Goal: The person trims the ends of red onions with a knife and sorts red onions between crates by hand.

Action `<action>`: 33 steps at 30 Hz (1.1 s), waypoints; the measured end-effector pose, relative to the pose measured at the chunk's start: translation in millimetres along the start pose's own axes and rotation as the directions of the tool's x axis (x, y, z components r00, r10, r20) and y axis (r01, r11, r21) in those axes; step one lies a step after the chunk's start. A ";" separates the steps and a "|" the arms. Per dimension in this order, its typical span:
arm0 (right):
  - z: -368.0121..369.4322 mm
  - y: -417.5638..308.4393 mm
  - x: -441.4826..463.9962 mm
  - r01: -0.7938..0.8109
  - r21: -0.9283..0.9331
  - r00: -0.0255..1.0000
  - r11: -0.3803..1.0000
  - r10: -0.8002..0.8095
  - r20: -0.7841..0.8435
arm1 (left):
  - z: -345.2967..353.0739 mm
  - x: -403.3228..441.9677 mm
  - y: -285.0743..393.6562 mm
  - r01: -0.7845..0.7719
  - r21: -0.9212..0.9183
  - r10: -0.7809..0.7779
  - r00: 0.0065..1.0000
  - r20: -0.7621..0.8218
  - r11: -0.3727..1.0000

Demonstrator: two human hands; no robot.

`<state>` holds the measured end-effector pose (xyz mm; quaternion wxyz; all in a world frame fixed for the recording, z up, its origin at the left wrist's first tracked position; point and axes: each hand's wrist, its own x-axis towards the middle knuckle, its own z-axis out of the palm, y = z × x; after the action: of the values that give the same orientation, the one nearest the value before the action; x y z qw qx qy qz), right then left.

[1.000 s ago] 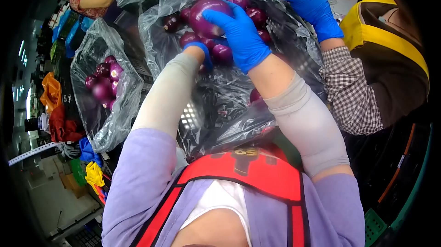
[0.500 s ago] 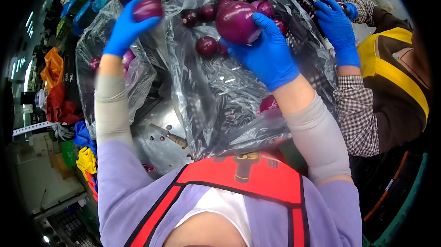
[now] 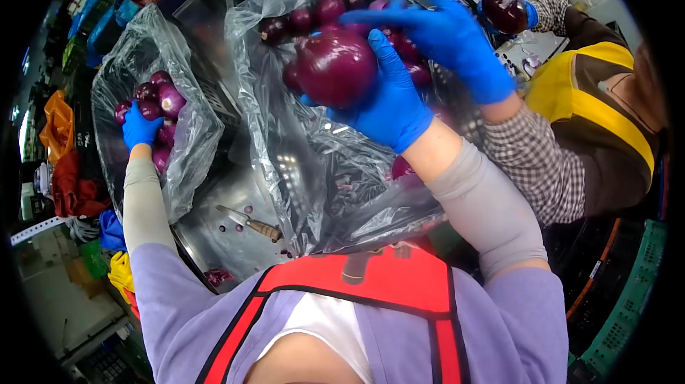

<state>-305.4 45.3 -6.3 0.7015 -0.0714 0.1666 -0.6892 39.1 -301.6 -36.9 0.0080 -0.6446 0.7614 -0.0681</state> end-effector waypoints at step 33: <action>12.6 -3.7 -12.3 -0.043 0.037 0.998 0.998 0.041 0.037 | -35.5 -59.1 20.1 0.166 -0.770 0.297 0.954 -0.031 -0.615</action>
<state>-304.6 55.6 8.3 0.7200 -0.0671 0.1422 -0.6759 25.8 -237.0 -8.5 -0.4701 -0.2268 0.4291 0.7372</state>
